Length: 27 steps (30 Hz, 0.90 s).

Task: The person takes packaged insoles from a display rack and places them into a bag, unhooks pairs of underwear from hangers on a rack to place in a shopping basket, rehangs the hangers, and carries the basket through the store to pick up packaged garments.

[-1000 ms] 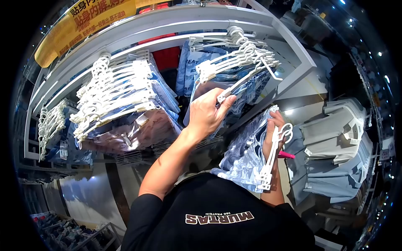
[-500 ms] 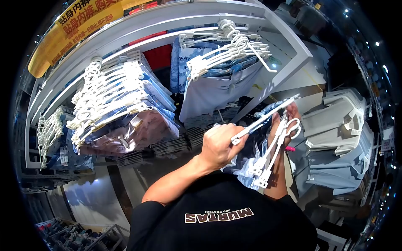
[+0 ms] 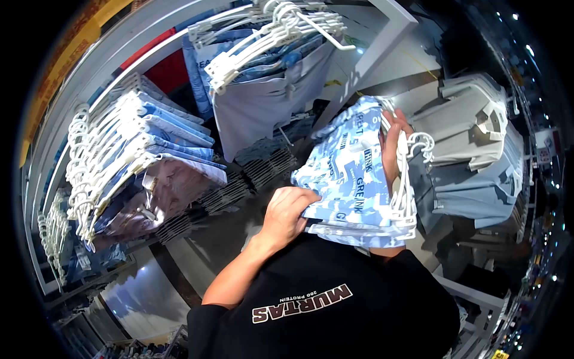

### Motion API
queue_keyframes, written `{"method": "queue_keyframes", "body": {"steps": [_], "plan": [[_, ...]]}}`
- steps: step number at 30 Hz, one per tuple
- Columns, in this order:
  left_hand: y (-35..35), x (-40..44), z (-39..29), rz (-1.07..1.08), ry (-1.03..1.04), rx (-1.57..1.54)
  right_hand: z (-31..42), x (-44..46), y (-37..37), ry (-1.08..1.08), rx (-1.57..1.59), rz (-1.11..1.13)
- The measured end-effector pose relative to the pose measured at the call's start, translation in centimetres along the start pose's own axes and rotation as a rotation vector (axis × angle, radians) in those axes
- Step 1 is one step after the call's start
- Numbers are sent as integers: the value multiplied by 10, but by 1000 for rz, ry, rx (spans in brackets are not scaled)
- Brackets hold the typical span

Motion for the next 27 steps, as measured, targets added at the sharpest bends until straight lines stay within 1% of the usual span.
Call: {"method": "queue_keyframes", "body": {"steps": [1,3,4,7,11,12,13,14,15,17,18,19,21,24,26,27], "plan": [[4,-3,-2,47,17,-30,-13,-3,1,113,191,-23],[7,-6,-9,67,61,-106,-15,-10,17,160,260,-33],[7,-7,-12,68,83,-138,-20,-11,19,233,258,-63],[10,-10,-9,82,55,-210,-29,-16,30,314,316,-31],[9,-18,-3,76,38,-220,-13,-19,43,231,283,27],[10,-20,-3,102,49,-244,-8,-19,43,245,226,41],[5,-20,-2,120,61,-253,-17,-13,37,246,159,149],[-3,-20,1,166,43,-237,-20,-10,29,113,69,130],[-25,-19,7,68,29,-220,-13,-10,30,-19,-16,108],[-67,-15,23,-133,3,-199,25,-13,44,-159,-371,183],[-90,-16,30,-282,-37,-64,26,-15,45,-209,-395,173],[-111,-16,35,-428,-76,67,33,-15,51,-240,-495,217],[-146,-7,38,-638,-146,220,30,-20,53,-268,-486,192],[-172,16,31,-766,-134,232,35,-21,58,-318,-544,222],[-173,30,40,-750,-162,110,40,-22,59,-365,-560,233],[-171,36,45,-727,-182,53,38,-22,56,-335,-551,227]]}}
Point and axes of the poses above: each hand's wrist, its own x-axis towards the middle knuckle, its own y-axis out of the palm, z = x × y, the point moved 10 cm from there along x, towards the middle knuckle, and after that the axes turned 13 degrees about z, right-handed, at the moved point
